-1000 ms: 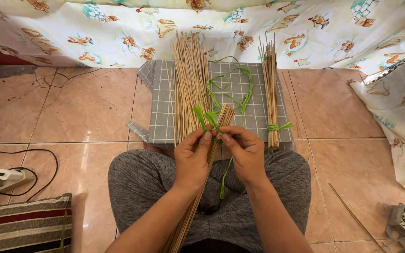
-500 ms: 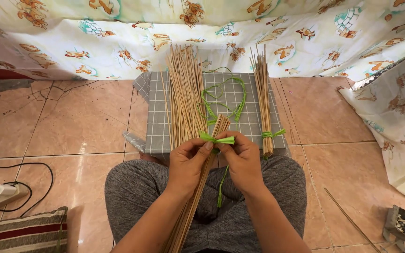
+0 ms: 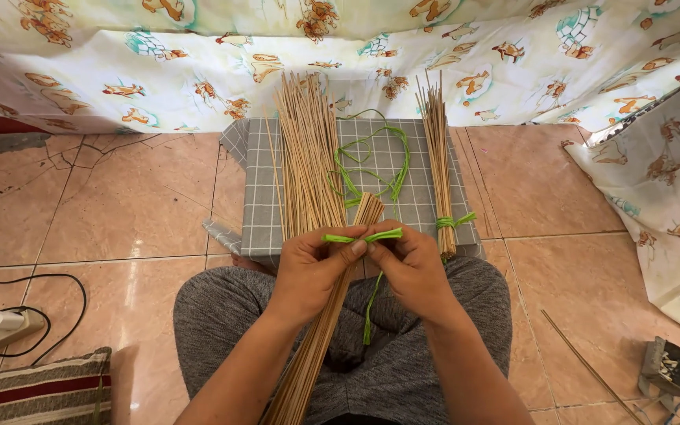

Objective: Gathering thin wooden sticks into bundles and securing them with green plastic ties while sitting on the floor.

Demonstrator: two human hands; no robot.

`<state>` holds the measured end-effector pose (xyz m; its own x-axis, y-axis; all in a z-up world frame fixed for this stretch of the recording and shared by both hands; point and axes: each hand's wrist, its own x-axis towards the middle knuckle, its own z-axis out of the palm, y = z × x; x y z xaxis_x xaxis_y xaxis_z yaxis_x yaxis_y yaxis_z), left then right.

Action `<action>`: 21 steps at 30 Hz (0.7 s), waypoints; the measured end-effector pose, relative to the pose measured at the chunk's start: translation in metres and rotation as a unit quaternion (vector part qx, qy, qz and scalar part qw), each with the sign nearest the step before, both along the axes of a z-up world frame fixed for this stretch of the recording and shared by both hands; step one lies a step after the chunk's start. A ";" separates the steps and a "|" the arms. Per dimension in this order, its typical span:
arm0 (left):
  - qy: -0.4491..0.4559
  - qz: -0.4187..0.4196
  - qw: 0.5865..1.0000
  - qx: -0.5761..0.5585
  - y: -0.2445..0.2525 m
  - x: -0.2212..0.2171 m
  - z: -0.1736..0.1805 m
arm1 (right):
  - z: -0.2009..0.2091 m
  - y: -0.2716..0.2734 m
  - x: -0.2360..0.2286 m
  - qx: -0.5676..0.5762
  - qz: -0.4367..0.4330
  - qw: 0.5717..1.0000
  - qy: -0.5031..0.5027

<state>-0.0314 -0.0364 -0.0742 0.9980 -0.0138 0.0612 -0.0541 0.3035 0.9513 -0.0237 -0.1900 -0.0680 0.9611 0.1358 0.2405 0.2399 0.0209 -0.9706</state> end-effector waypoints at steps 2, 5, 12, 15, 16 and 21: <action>-0.011 0.012 1.000 0.008 -0.001 0.002 -0.006 | -0.007 -0.005 0.005 0.003 0.018 1.000 -0.003; -0.034 0.039 0.998 0.023 -0.005 0.001 -0.008 | -0.010 -0.008 0.009 0.000 0.020 1.000 -0.009; -0.455 0.198 0.757 0.425 0.012 0.017 -0.020 | -0.032 -0.003 0.022 0.018 -0.008 1.000 -0.012; -0.490 0.133 0.694 0.511 0.020 0.016 0.003 | -0.016 -0.003 0.019 -0.012 -0.018 0.999 -0.045; -0.491 0.132 0.693 0.512 0.021 0.014 0.010 | -0.010 -0.003 0.017 -0.011 -0.019 0.999 -0.045; -0.095 -0.185 0.953 0.222 0.028 0.019 0.000 | 0.004 0.004 0.001 -0.039 -0.030 0.990 -0.135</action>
